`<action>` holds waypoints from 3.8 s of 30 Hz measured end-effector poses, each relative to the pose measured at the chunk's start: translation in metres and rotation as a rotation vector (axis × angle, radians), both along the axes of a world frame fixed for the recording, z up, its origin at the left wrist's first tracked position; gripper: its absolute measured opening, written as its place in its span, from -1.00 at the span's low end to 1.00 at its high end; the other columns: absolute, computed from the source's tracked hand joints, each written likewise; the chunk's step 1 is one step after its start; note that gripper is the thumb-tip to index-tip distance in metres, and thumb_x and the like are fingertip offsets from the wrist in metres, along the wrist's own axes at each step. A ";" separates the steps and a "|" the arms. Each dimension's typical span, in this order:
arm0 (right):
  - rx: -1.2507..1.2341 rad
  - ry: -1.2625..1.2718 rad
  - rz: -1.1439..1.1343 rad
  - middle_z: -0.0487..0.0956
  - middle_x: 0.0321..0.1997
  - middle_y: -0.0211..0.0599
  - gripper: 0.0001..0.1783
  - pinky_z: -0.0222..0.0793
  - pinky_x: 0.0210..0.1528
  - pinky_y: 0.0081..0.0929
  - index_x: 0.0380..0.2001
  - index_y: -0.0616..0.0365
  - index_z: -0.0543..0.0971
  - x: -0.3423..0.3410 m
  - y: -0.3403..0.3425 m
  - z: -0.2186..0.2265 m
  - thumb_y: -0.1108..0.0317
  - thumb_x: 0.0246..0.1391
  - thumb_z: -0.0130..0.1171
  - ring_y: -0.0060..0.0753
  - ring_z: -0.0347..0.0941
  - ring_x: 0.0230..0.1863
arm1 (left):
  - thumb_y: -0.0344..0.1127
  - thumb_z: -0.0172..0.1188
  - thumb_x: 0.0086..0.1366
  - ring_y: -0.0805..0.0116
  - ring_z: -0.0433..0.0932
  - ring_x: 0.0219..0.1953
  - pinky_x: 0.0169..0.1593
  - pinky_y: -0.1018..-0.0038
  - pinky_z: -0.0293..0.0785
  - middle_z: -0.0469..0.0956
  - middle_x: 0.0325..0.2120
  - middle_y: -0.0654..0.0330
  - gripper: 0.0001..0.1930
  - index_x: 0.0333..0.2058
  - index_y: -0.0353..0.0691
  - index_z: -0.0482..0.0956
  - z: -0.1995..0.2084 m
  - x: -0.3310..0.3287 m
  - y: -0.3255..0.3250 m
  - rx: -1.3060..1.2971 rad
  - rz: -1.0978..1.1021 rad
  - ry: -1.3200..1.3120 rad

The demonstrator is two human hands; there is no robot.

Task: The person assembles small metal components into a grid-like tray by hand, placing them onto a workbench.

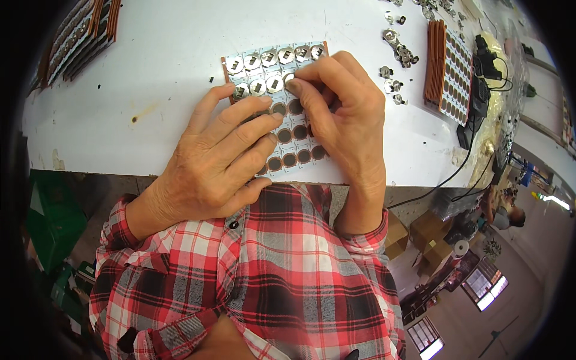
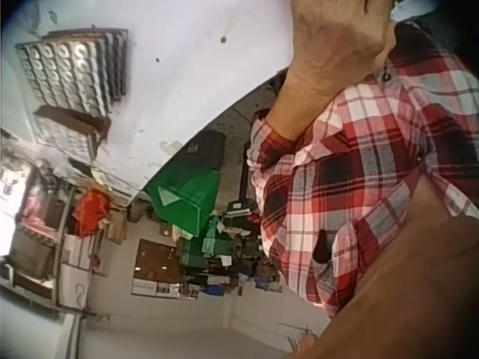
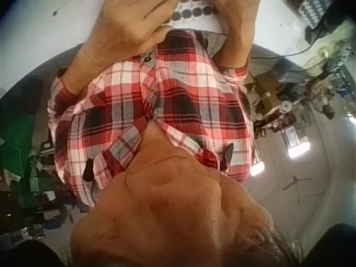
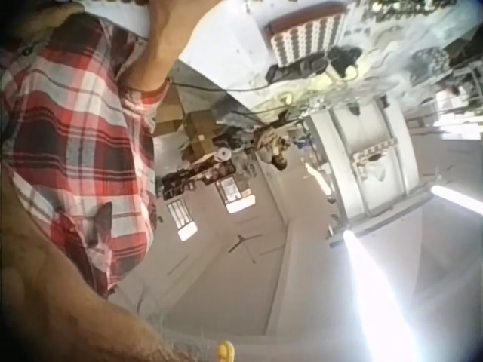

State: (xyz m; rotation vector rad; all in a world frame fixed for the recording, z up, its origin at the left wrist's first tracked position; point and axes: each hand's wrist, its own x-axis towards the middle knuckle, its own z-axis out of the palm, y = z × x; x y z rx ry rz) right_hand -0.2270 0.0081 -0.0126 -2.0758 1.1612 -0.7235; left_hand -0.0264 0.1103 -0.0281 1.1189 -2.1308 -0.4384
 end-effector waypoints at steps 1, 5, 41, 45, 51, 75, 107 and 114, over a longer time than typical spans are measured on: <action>-0.002 0.001 -0.004 0.57 -0.36 -0.51 -0.90 0.26 -0.40 -0.71 -0.25 0.25 0.70 0.000 -0.003 0.001 0.60 0.17 0.43 -0.76 0.43 -0.42 | -0.27 0.46 -0.12 -0.05 0.56 0.24 0.35 -0.27 0.33 0.63 0.05 -0.06 -0.53 -0.20 -0.41 0.68 0.000 0.001 0.000 0.001 0.002 -0.006; 0.062 -0.010 0.098 0.56 -0.36 -0.51 -0.89 0.25 -0.38 -0.70 -0.27 0.27 0.69 -0.003 -0.012 0.000 0.62 0.15 0.42 -0.75 0.40 -0.41 | -0.28 0.47 -0.11 -0.08 0.55 0.27 0.36 -0.28 0.32 0.63 0.06 -0.08 -0.51 -0.16 -0.42 0.67 0.002 0.002 0.000 0.014 -0.003 -0.024; -0.163 -0.100 -0.438 0.67 -0.34 -0.44 -0.75 0.37 -0.23 -0.61 -0.24 0.25 0.73 -0.045 -0.017 -0.011 0.24 0.33 0.40 -0.63 0.48 -0.33 | -0.30 0.47 -0.10 0.01 0.57 0.24 0.37 -0.22 0.32 0.65 0.01 -0.01 -0.58 -0.22 -0.36 0.66 0.007 0.002 -0.006 0.036 0.006 -0.020; -0.251 -0.180 -0.576 0.66 -0.35 -0.40 -0.70 0.38 -0.25 -0.67 -0.41 0.19 0.58 -0.054 -0.017 -0.016 0.26 0.36 0.39 -0.68 0.45 -0.36 | -0.28 0.50 -0.11 -0.06 0.58 0.24 0.36 -0.24 0.31 0.64 0.07 0.01 -0.51 -0.15 -0.36 0.66 0.004 0.004 -0.004 0.038 -0.005 -0.027; -0.256 -0.245 -0.559 0.68 -0.30 -0.40 -0.85 0.44 -0.21 -0.70 -0.23 0.26 0.66 -0.051 -0.004 -0.008 0.50 0.21 0.46 -0.67 0.53 -0.31 | -0.27 0.49 -0.10 -0.06 0.58 0.25 0.36 -0.24 0.31 0.64 0.07 0.01 -0.52 -0.15 -0.36 0.66 0.005 0.004 -0.005 0.038 -0.006 -0.026; 0.368 -0.406 -0.215 0.64 -0.23 -0.44 -0.88 0.38 -0.36 -0.72 -0.08 0.27 0.66 -0.021 0.015 0.007 0.55 0.35 0.27 -0.72 0.48 -0.38 | -0.26 0.48 -0.08 -0.03 0.55 0.29 0.39 -0.23 0.31 0.64 0.08 0.00 -0.50 -0.13 -0.36 0.68 0.004 0.003 -0.003 0.036 0.002 -0.041; 0.202 -0.169 -0.212 0.68 -0.38 -0.36 -0.86 0.43 -0.37 -0.63 -0.22 0.20 0.73 -0.007 0.003 -0.004 0.61 0.16 0.38 -0.69 0.51 -0.44 | -0.29 0.46 -0.10 -0.01 0.54 0.29 0.42 -0.25 0.27 0.63 0.07 0.00 -0.47 -0.09 -0.37 0.70 0.002 0.002 -0.003 0.041 0.001 -0.024; 0.053 -0.036 -0.097 0.64 -0.32 -0.50 -0.93 0.38 -0.31 -0.74 -0.21 0.29 0.70 -0.005 0.005 -0.004 0.59 0.25 0.37 -0.76 0.50 -0.36 | -0.30 0.45 -0.09 -0.01 0.55 0.28 0.41 -0.25 0.29 0.62 0.08 -0.01 -0.48 -0.08 -0.37 0.69 0.001 0.002 -0.003 0.029 0.003 -0.039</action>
